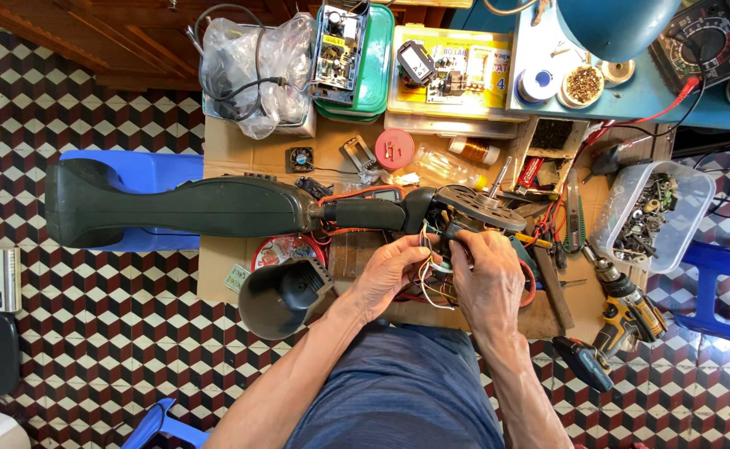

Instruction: The person disassembles a handheld electric device, removes the front housing, and uses a multimeter to test internal wires and components. They manipulate wires and a small cylindrical part while checking connections on the workbench.

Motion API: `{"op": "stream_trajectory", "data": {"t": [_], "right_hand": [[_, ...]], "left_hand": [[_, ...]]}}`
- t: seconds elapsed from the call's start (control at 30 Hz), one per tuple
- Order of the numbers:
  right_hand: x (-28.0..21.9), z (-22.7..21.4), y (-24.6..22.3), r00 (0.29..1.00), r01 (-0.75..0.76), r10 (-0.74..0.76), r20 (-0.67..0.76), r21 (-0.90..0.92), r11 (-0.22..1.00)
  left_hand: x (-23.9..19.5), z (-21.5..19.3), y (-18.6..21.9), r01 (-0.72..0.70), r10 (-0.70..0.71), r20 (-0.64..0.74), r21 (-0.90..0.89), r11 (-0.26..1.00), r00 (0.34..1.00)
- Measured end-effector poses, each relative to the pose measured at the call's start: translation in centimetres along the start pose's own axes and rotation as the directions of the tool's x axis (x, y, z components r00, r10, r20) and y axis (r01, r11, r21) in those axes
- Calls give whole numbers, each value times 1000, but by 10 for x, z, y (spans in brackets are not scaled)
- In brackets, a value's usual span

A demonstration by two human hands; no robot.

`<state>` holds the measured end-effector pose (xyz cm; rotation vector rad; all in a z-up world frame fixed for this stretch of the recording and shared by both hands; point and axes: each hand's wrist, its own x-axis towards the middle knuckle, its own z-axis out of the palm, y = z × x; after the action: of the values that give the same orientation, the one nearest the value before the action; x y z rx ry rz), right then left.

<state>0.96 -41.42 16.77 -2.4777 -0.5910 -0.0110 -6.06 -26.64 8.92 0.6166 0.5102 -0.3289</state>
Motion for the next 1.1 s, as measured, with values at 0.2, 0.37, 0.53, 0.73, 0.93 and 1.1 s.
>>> {"op": "stream_trajectory", "data": {"t": [0.2,0.37,0.53,0.73,0.93,1.1], "right_hand": [[-4,8,1,999,-33,35,-24,88,996],[-2,11,-5,999,-40,43,-28,106,994],[-2,4,-7,1000,-10,13,-22,137,990],[-12,-3,-3,999,-48,50,-18,96,994],[-17,-4,-3,997,-77,80,-18,114,990],[-22,-10,-3,992,-124,124,7,111,986]], "left_hand": [[2,10,5,46,-52,-63,-103,994,997],[10,13,0,63,-76,-112,-115,991,991],[21,14,-8,54,-73,-130,-141,989,989],[21,13,-11,33,-59,-188,-137,990,980],[27,11,-16,-22,-7,-252,-115,993,968],[32,10,-20,-38,-2,-304,-126,991,953]]}}
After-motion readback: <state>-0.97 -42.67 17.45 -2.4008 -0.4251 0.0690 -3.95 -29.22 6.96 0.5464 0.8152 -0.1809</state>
